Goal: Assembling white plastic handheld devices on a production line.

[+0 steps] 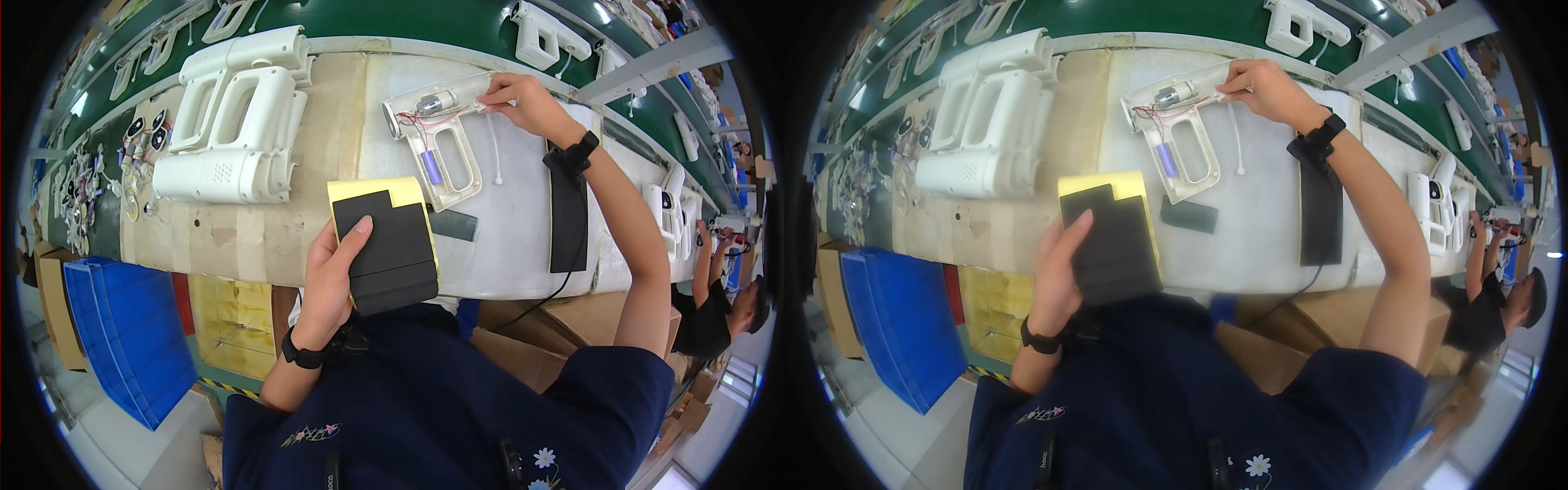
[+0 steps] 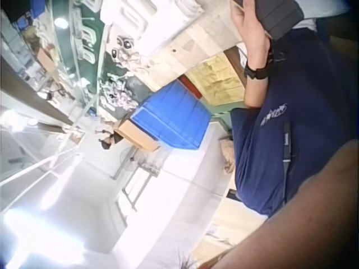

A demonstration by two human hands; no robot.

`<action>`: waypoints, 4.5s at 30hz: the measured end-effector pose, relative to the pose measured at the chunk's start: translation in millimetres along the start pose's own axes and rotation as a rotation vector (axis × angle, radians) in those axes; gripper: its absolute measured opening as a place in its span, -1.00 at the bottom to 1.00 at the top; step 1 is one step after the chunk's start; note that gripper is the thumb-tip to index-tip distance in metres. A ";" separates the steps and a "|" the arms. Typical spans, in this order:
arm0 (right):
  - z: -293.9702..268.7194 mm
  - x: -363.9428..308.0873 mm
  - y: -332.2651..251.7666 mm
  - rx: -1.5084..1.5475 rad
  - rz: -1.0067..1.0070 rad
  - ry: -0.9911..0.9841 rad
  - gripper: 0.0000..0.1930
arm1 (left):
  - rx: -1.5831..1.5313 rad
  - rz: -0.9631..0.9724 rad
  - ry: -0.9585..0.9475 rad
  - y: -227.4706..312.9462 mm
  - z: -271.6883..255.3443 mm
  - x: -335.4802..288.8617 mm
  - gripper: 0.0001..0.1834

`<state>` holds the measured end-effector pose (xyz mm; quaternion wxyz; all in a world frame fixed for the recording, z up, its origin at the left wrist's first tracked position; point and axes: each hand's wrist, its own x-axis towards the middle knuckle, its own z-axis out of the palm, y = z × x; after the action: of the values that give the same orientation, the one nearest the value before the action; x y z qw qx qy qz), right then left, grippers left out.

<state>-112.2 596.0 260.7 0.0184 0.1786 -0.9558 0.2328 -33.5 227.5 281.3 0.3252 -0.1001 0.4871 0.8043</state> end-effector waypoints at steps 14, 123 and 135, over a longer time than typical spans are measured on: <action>31.6 -12.8 -42.0 -0.032 0.183 0.176 -0.82 | 0.030 -0.017 -0.002 0.4 -7.7 1.6 -0.67; 47.2 -11.7 -58.8 -0.012 0.241 0.279 -0.80 | 1.336 0.734 -0.326 -1.6 -14.6 8.6 -0.56; 42.6 -10.5 -54.9 -0.063 0.305 0.252 -0.79 | 1.517 1.025 -0.369 -41.8 66.8 130.9 -0.50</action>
<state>-81.2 534.8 245.6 0.1081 0.0003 -0.9687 0.2234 -97.7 353.0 222.6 -0.0187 0.4956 0.8074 0.3197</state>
